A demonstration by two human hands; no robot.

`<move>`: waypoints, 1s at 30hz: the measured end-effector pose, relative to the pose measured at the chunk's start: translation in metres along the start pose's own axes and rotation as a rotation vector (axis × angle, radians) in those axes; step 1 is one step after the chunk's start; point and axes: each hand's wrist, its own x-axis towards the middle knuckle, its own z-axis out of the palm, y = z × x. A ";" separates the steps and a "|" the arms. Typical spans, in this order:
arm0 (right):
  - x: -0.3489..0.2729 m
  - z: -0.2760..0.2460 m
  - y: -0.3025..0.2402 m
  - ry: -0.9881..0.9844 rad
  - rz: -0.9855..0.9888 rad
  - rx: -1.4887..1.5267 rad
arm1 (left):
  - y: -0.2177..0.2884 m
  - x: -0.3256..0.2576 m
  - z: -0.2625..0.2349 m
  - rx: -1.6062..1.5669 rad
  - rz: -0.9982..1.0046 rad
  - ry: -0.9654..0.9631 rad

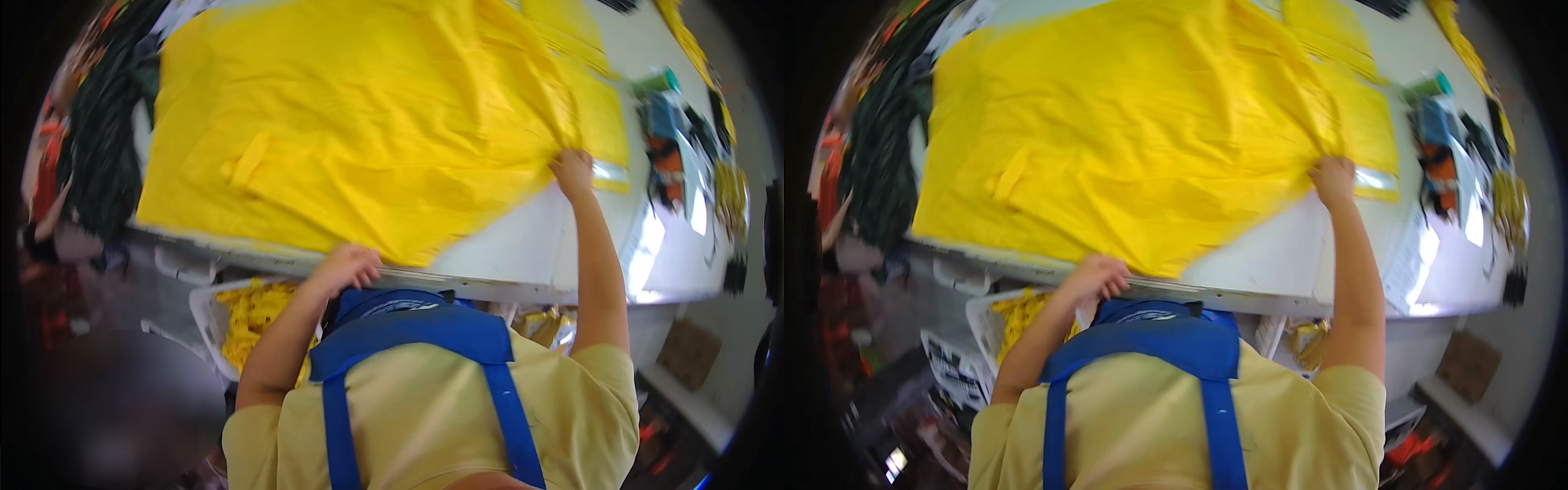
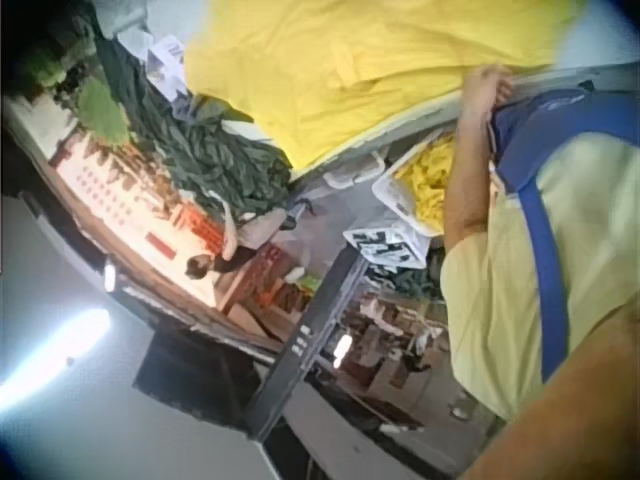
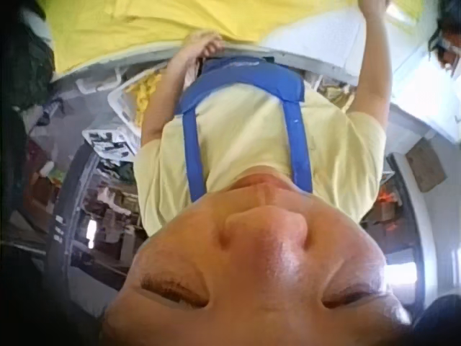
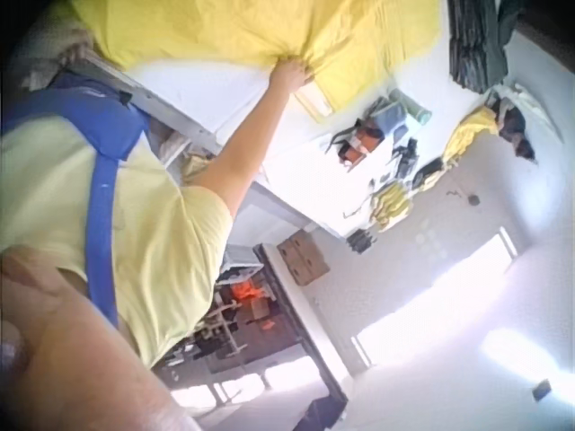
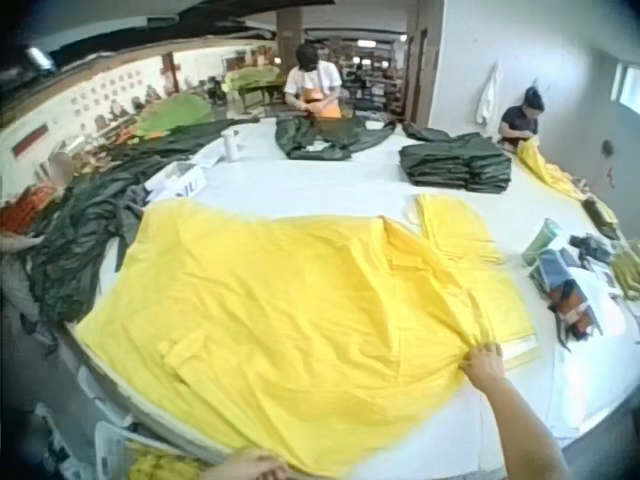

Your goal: The person folds a yellow raincoat on a table, aligning edges and smoothing the fabric. They then place the folded coat into a white basket and repeat the process with another yellow raincoat.

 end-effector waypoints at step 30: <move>-0.035 -0.191 -0.474 -0.668 0.059 2.287 | 0.028 -0.083 -0.090 0.402 1.407 1.239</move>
